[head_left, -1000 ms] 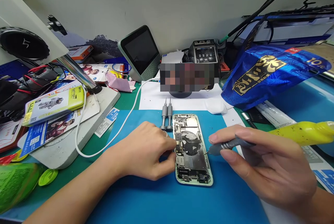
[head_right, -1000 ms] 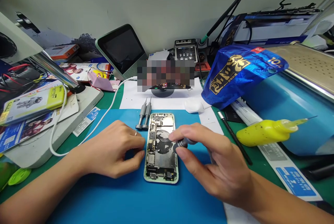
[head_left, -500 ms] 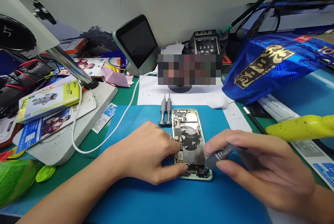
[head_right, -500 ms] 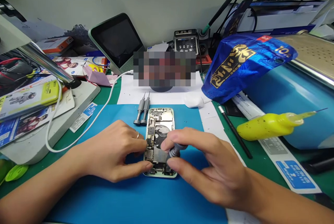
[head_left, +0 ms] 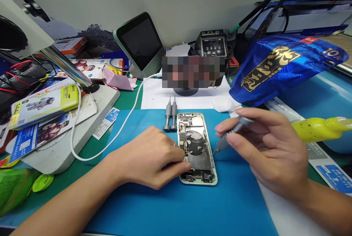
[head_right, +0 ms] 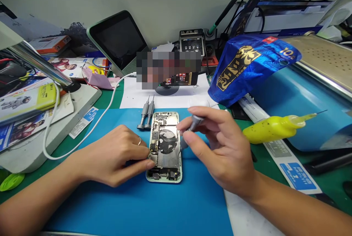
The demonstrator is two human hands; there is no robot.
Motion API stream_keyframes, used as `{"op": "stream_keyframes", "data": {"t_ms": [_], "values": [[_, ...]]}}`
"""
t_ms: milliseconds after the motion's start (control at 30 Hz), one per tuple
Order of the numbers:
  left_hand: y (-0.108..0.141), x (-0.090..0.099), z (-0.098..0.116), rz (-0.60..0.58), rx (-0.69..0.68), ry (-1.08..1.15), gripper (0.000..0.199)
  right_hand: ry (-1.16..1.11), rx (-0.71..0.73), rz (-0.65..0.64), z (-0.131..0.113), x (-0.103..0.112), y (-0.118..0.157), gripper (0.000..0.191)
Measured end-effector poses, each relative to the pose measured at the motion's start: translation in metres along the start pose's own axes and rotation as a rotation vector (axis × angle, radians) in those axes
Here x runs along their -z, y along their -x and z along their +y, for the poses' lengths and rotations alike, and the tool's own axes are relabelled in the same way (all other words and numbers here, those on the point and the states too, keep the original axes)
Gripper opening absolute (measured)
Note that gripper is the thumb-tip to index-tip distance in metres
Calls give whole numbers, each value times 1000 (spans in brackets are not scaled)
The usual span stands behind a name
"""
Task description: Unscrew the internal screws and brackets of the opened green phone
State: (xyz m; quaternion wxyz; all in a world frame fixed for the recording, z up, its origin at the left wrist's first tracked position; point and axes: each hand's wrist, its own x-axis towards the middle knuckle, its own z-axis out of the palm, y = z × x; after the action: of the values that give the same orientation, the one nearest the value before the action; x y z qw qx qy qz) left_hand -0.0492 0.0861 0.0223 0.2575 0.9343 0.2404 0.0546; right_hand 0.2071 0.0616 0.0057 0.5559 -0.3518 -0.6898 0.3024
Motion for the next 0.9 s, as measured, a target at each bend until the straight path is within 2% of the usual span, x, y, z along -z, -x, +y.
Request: {"op": "stream_keyframes", "data": {"t_ms": [67,167,267,400,633,700,800,900], "values": [[1,1,-3,109,-59,6,39,9,15,106,3,3,-2,43],[3,3,-6,417,-73,-64,38,22,22,210,10,8,-4,44],[7,3,-6,711,54,-161,34,61,24,266,15,11,-7,47],[10,-2,-6,936,179,-189,31,144,65,291,15,9,-9,47],[8,-5,-9,1107,272,-90,26,226,115,300,9,4,-7,52],[6,-1,-9,1055,305,-116,26,256,62,316,7,4,-5,53],[2,5,-9,889,379,-196,27,301,-72,332,7,4,-1,55],[0,8,-12,817,420,-220,29,281,-60,348,11,7,0,54]]}}
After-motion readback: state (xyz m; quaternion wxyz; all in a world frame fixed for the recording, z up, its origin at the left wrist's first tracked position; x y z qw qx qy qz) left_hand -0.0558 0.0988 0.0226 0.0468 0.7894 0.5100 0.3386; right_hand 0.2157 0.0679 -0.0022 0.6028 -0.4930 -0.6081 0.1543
